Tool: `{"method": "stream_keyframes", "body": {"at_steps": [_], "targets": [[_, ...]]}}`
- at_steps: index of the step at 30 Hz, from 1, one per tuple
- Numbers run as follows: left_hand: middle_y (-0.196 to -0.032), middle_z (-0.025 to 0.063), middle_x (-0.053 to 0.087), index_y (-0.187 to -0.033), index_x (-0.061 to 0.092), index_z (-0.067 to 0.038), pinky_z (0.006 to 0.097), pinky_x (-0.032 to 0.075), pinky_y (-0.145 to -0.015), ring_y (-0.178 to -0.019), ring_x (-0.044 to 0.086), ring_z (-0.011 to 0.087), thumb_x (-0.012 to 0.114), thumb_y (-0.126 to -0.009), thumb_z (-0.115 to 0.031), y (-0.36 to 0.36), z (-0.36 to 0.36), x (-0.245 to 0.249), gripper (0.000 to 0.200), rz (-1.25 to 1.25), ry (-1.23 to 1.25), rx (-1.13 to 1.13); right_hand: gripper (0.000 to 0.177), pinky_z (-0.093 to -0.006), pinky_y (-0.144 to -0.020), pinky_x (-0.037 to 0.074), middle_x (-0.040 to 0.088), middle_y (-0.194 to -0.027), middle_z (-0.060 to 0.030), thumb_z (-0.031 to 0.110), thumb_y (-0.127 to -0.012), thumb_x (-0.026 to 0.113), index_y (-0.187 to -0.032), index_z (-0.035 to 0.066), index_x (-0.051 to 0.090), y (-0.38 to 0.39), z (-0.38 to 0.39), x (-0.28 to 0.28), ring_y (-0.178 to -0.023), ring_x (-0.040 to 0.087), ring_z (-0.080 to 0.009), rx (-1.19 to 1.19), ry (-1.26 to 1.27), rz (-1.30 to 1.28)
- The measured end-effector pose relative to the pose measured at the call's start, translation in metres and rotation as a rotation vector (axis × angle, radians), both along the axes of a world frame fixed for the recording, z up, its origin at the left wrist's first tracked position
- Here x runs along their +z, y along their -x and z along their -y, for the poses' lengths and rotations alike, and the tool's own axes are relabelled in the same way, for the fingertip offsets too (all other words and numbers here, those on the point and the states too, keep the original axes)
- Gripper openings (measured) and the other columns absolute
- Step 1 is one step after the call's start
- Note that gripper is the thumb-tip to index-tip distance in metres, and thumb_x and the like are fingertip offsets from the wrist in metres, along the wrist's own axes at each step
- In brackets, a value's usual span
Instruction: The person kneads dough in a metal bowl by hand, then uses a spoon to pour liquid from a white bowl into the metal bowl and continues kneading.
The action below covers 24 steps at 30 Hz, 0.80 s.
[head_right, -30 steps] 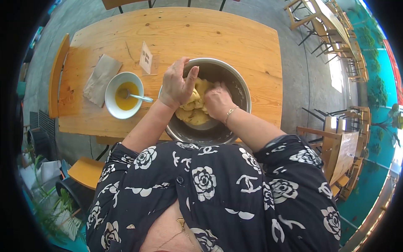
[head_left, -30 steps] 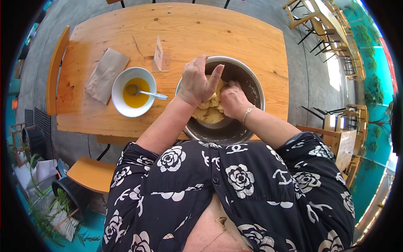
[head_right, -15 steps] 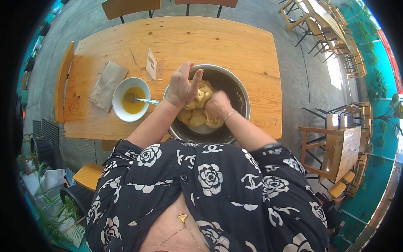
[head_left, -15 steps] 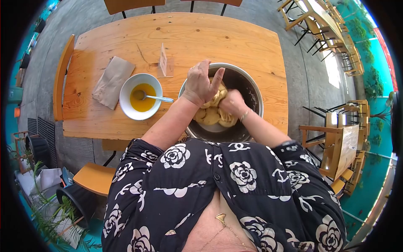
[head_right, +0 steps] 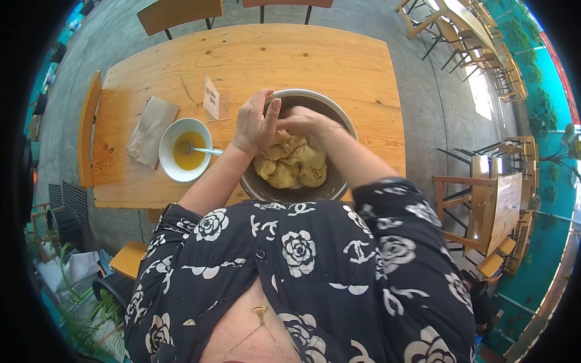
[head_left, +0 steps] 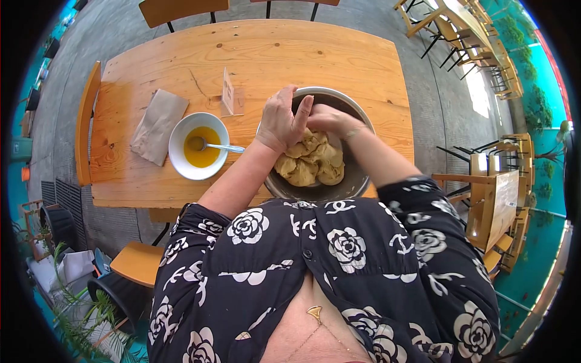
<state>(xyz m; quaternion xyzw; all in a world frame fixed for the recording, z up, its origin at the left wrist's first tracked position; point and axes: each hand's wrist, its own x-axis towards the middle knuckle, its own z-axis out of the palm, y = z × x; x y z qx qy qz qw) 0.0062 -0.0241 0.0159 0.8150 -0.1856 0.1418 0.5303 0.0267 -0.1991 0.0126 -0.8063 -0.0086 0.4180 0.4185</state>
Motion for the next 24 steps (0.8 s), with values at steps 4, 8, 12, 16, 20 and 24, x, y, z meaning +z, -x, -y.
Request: {"method": "stream_keyframes", "body": {"at_steps": [4,8,12,16,20,24], "targets": [[-0.100,0.0316,0.066,-0.111,0.060,0.010,0.0472,0.051,-0.087,-0.097,0.064,0.0465,0.049,-0.099,-0.050,-0.003,-0.003,-0.006,0.062,0.000,-0.021,0.009,0.046,-0.0367,-0.085,0.053,0.071,-0.104,-0.0129,0.040,-0.073,0.078,-0.102,0.005,0.072,-0.023,-0.036,-0.054,-0.095,0.065,-0.0248,0.617,-0.273,0.705],[-0.101,0.0309,0.066,-0.111,0.060,0.009,0.0474,0.051,-0.086,-0.097,0.064,0.0463,0.048,-0.100,-0.049,-0.007,-0.012,-0.003,0.060,-0.036,0.003,-0.018,0.040,-0.0371,-0.087,0.053,0.070,-0.100,-0.0123,0.034,-0.070,0.079,-0.098,0.007,0.070,0.007,-0.051,0.018,-0.100,0.066,-0.0275,0.637,0.157,0.337],[-0.102,0.0297,0.066,-0.110,0.061,0.008,0.0475,0.051,-0.085,-0.097,0.063,0.0464,0.046,-0.102,-0.046,-0.002,-0.018,0.002,0.057,-0.072,-0.003,-0.020,0.045,-0.0411,-0.096,0.045,0.058,-0.102,-0.0170,0.029,-0.063,0.083,-0.095,0.003,0.064,0.066,-0.009,0.064,-0.105,0.055,-0.0351,0.440,0.182,0.710],[-0.101,0.0277,0.066,-0.110,0.061,0.007,0.0472,0.050,-0.085,-0.095,0.063,0.0457,0.048,-0.102,-0.043,-0.001,-0.014,-0.001,0.052,0.001,-0.007,0.011,0.053,-0.0441,-0.093,0.045,0.055,-0.094,-0.0146,0.034,-0.059,0.089,-0.092,0.002,0.065,0.107,0.037,0.096,-0.099,0.054,-0.0351,0.349,0.348,0.710],[-0.099,0.0263,0.067,-0.110,0.061,0.006,0.0473,0.050,-0.085,-0.095,0.063,0.0450,0.049,-0.102,-0.040,0.001,-0.011,0.002,0.048,-0.011,-0.006,0.017,0.057,-0.0428,-0.089,0.047,0.055,-0.095,-0.0153,0.038,-0.056,0.093,-0.089,0.000,0.067,0.099,0.059,0.092,-0.096,0.056,-0.0348,0.355,0.432,0.485],[-0.099,0.0260,0.067,-0.110,0.061,0.007,0.0472,0.050,-0.085,-0.095,0.063,0.0443,0.052,-0.101,-0.040,0.002,-0.011,0.005,0.048,-0.014,0.002,0.027,0.055,-0.0428,-0.091,0.049,0.058,-0.100,-0.0181,0.039,-0.056,0.093,-0.087,0.000,0.067,0.100,0.048,0.044,-0.101,0.058,-0.0371,0.371,0.432,0.587]]}}
